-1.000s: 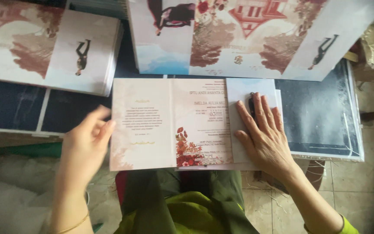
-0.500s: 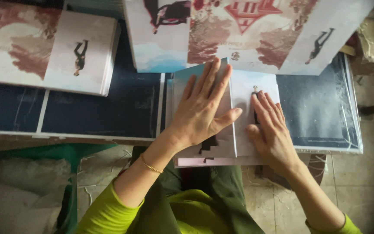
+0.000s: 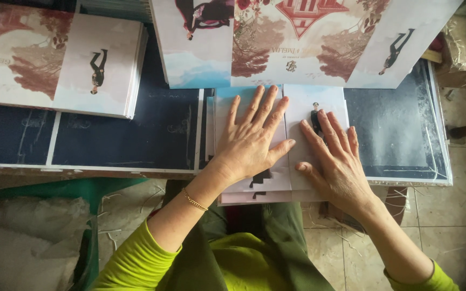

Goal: Folding printed wedding invitations and stacking them.

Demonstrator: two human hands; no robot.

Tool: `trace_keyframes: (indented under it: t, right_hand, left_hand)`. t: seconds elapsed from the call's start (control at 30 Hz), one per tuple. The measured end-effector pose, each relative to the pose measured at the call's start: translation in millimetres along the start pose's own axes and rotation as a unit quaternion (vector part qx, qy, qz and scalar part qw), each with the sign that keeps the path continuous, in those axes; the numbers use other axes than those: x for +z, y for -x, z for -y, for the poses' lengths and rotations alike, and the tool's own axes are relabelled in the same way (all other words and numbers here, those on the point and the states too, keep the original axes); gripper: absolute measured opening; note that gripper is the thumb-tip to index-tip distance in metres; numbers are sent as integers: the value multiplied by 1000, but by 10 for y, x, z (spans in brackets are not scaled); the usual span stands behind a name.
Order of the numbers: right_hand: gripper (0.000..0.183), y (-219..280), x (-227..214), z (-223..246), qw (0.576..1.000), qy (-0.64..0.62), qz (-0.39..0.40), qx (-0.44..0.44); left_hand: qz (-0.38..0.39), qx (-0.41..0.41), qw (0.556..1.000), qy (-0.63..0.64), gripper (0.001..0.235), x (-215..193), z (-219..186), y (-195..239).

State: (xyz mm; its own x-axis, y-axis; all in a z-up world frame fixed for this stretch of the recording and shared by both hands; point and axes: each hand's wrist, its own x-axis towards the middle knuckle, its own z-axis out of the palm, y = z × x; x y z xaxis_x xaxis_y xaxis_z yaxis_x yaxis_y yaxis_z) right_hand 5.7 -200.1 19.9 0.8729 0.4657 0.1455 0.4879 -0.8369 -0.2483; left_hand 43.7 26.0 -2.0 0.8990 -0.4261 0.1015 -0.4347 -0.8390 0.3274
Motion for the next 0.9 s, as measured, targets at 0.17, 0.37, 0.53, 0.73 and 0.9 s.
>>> trace_keyframes:
  t: [0.17, 0.37, 0.53, 0.73, 0.9]
  right_hand:
    - [78, -6, -5, -9, 999, -31, -10, -5]
    - [77, 7, -4, 1, 1000, 1, 2, -12]
    - [76, 24, -3, 21, 1000, 10, 12, -26]
    - [101, 212, 4, 183, 990, -19, 6, -141]
    - [82, 250, -24, 174, 982, 81, -31, -170]
  left_hand:
    - [-56, 20, 996, 61, 86, 63, 35, -25]
    - [-13, 16, 1000, 19, 82, 21, -7, -1]
    - [-7, 18, 1000, 10, 82, 88, 18, -13]
    - [-11, 35, 999, 0, 81, 131, 94, -41]
    - [-52, 60, 994, 75, 76, 53, 121, -23]
